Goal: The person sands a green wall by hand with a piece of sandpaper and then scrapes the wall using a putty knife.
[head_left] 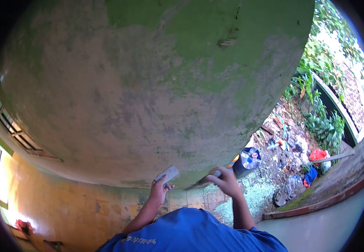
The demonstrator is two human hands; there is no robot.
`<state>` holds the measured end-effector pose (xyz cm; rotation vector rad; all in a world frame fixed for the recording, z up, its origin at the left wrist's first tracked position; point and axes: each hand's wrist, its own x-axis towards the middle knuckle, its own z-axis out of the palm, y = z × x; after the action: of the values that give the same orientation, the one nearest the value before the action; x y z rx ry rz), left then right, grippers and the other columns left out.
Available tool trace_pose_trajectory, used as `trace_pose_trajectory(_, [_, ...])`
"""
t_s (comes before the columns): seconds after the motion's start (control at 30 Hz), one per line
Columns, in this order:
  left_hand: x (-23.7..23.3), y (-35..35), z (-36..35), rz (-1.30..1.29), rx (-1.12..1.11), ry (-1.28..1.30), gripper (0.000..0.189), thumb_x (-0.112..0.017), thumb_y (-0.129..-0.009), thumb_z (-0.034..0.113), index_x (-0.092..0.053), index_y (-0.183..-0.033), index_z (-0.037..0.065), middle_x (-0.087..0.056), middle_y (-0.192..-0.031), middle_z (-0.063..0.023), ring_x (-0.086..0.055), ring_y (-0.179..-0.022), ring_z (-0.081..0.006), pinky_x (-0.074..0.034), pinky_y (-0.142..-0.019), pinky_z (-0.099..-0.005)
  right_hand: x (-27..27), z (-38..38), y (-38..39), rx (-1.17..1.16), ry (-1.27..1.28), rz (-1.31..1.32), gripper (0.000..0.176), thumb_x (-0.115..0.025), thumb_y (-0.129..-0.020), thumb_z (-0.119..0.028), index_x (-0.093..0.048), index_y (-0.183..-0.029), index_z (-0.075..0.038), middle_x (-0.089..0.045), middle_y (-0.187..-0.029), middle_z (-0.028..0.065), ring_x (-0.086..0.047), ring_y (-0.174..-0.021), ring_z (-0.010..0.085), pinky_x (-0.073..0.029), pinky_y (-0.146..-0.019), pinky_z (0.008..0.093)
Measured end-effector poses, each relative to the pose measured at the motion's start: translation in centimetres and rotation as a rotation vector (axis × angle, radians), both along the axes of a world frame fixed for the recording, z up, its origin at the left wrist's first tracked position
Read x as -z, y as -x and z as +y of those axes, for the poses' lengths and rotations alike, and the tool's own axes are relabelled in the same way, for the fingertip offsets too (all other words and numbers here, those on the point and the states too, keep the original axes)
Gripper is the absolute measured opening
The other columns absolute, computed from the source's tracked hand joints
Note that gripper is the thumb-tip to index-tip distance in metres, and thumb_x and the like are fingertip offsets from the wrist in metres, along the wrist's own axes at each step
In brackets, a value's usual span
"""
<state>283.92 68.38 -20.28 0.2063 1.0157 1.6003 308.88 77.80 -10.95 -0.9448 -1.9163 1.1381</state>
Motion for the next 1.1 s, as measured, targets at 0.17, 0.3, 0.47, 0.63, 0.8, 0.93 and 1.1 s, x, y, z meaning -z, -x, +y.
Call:
trace_pose_trajectory(0.17, [1.8, 2.0, -1.7, -0.024, 0.009, 0.088, 0.025, -0.06, -0.085, 0.017, -0.051, -0.101, 0.0, -0.058, -0.089, -0.0118, -0.048, -0.049, -0.0179, -0.051, -0.067, -0.0415, -6.6, -1.8, -4.5, 0.278, 0.024, 0.937, 0.032, -0.06, -0.083, -0.021, -0.052, -0.105, 0.001, -0.059, -0.091, 0.0125, -0.06, -0.073, 0.0185, -0.05, -0.06, 0.0289])
trace_pose_trajectory(0.3, [3.6, 3.0, -2.2, -0.07, 0.049, 0.127, 0.026, -0.061, -0.085, 0.017, -0.051, -0.102, 0.0, -0.058, -0.09, -0.0122, -0.048, -0.049, -0.0182, -0.051, -0.066, -0.0407, -7.5, -3.2, -6.1, 0.19, 0.101, 0.998, 0.057, -0.062, -0.071, -0.015, -0.037, -0.121, -0.005, -0.056, -0.101, 0.0142, -0.059, -0.071, 0.0222, -0.048, -0.055, 0.0302])
trace_pose_trajectory(0.47, [3.0, 3.3, -1.8, -0.05, 0.107, 0.121, 0.026, -0.061, -0.085, 0.017, -0.05, -0.103, 0.001, -0.057, -0.091, -0.0115, -0.048, -0.049, -0.0183, -0.051, -0.066, -0.04, -7.4, -5.8, -4.5, 0.23, 0.209, 0.978, 0.072, -0.048, -0.058, -0.007, -0.031, -0.128, -0.004, -0.049, -0.083, 0.0107, -0.053, -0.053, 0.0198, -0.046, -0.044, 0.0294])
trace_pose_trajectory(0.63, [3.0, 4.7, -2.2, -0.04, 0.148, 0.109, 0.027, -0.061, -0.084, 0.017, -0.05, -0.103, 0.002, -0.057, -0.092, -0.01, -0.048, -0.049, -0.0181, -0.051, -0.066, -0.0392, -7.2, -6.8, -3.8, 0.487, 0.199, 0.768, 0.037, -0.044, -0.092, -0.029, -0.04, -0.121, -0.007, -0.048, -0.069, 0.0054, -0.048, -0.046, 0.0123, -0.04, -0.039, 0.0226])
trace_pose_trajectory(0.8, [3.9, 6.9, -3.7, -0.045, 0.129, 0.113, 0.029, -0.063, -0.083, 0.018, -0.05, -0.105, 0.003, -0.057, -0.093, -0.0094, -0.048, -0.049, -0.0178, -0.051, -0.067, -0.0403, -9.7, -6.8, -1.5, 0.415, 0.275, 0.757, 0.027, -0.046, -0.088, -0.021, -0.041, -0.111, -0.007, -0.049, -0.073, 0.0074, -0.052, -0.05, 0.0163, -0.044, -0.044, 0.0278])
trace_pose_trajectory(0.93, [4.3, 8.1, -4.9, -0.069, 0.127, 0.134, 0.032, -0.063, -0.082, 0.019, -0.05, -0.106, 0.003, -0.057, -0.092, -0.0092, -0.048, -0.05, -0.0175, -0.05, -0.069, -0.0426, -13.1, -5.3, -0.2, 0.392, 0.325, 0.687, 0.021, -0.049, -0.091, -0.024, -0.046, -0.101, -0.006, -0.05, -0.072, 0.0053, -0.052, -0.052, 0.0156, -0.046, -0.048, 0.0279])
trace_pose_trajectory(1.1, [3.4, 8.7, -5.2, -0.068, 0.124, 0.127, 0.031, -0.064, -0.082, 0.018, -0.049, -0.105, 0.003, -0.055, -0.089, -0.0078, -0.046, -0.049, -0.017, -0.051, -0.07, -0.044, -15.2, -2.1, 1.4, 0.281, 0.257, 0.574, 0.02, -0.051, -0.092, -0.024, -0.05, -0.095, -0.004, -0.052, -0.072, 0.0054, -0.053, -0.054, 0.015, -0.046, -0.051, 0.0281])
